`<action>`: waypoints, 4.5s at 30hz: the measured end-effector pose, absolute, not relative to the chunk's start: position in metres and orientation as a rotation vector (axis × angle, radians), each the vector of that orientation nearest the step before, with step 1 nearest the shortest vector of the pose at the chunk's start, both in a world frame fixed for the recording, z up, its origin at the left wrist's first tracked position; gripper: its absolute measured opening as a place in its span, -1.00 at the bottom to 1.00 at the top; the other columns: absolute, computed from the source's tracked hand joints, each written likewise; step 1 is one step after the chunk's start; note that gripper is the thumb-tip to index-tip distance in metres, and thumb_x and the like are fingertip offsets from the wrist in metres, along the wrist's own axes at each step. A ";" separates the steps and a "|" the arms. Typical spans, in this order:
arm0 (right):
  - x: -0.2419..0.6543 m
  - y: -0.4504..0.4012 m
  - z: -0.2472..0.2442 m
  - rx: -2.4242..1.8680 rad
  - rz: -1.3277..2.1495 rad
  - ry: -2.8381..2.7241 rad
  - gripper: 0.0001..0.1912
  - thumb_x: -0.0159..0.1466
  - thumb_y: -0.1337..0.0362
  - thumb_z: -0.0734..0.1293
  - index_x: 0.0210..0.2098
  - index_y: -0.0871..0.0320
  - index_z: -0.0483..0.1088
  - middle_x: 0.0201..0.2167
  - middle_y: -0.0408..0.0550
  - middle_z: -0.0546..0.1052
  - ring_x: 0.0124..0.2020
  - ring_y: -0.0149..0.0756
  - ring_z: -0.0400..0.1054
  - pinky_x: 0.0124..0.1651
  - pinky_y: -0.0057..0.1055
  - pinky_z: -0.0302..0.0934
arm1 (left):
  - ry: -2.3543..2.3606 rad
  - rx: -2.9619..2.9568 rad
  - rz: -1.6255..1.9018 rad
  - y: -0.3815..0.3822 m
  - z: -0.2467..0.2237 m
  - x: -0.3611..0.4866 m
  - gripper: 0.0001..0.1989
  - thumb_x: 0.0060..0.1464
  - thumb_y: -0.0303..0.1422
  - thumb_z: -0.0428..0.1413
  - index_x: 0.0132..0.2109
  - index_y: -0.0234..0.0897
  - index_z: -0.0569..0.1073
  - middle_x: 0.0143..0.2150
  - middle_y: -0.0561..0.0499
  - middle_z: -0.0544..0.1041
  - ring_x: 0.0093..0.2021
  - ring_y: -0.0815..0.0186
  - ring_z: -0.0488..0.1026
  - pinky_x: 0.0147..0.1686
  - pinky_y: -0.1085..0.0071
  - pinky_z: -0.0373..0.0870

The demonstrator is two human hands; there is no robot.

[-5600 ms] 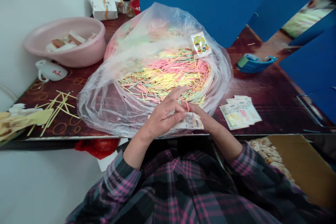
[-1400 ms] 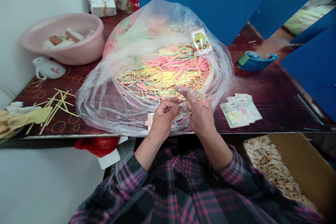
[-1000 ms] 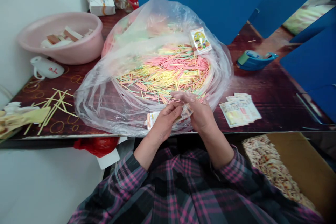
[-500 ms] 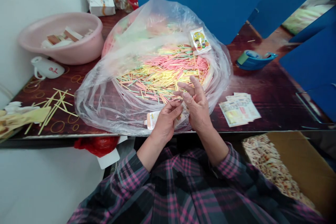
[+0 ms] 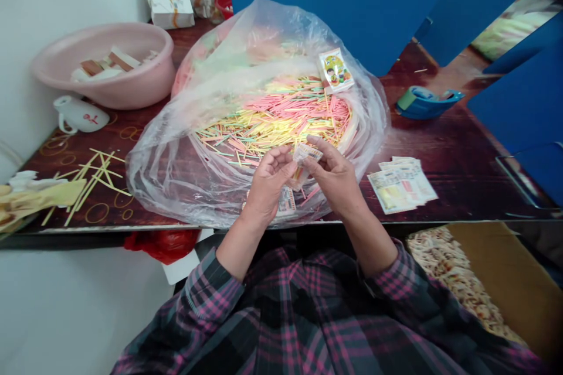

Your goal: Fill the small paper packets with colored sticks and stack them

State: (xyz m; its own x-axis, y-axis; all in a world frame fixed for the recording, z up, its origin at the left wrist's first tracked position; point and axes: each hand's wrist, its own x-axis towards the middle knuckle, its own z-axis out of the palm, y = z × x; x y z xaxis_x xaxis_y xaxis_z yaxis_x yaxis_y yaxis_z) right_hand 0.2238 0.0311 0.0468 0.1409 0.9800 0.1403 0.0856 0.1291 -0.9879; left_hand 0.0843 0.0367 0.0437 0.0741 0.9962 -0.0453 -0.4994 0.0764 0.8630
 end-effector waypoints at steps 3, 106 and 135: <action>0.227 0.031 0.048 -1.176 1.024 -1.188 -0.47 0.17 0.20 0.49 0.14 0.00 0.47 -0.39 -0.23 0.53 -0.36 -0.35 0.41 -0.15 -0.30 0.41 | 0.793 0.867 1.186 0.036 0.045 0.075 -0.62 -0.08 -0.28 0.39 -0.08 -0.22 0.55 -0.18 0.04 0.58 -0.16 0.33 0.48 -0.08 0.40 0.40; 0.229 0.026 0.044 -1.292 0.915 -1.620 -0.40 0.32 -0.15 0.22 -0.68 0.10 0.13 -0.70 -0.23 0.14 -0.60 -0.44 0.05 -0.52 -0.44 -0.06 | 1.095 1.710 1.009 0.040 0.055 0.057 -0.84 0.18 -0.31 0.17 -0.36 -0.22 0.53 -0.32 0.01 0.53 -0.23 0.27 0.46 -0.13 0.35 0.37; 0.327 0.179 0.074 -2.139 -0.243 -2.402 -0.55 0.43 0.34 0.06 0.06 0.24 0.52 0.05 0.27 0.52 -0.03 0.01 0.45 -0.07 -0.17 0.29 | 1.157 1.793 1.108 0.038 0.033 0.061 -0.82 0.24 -0.30 0.10 -0.35 -0.22 0.46 -0.31 -0.01 0.52 -0.23 0.25 0.47 -0.15 0.34 0.36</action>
State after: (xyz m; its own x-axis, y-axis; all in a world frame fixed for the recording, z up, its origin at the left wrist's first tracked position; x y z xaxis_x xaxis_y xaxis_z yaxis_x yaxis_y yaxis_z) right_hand 0.3272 0.1789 0.0742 -0.1184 0.9923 0.0375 0.9797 0.1106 0.1673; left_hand 0.0613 0.0385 0.0329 0.2274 0.9342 0.2747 0.3145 -0.3374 0.8873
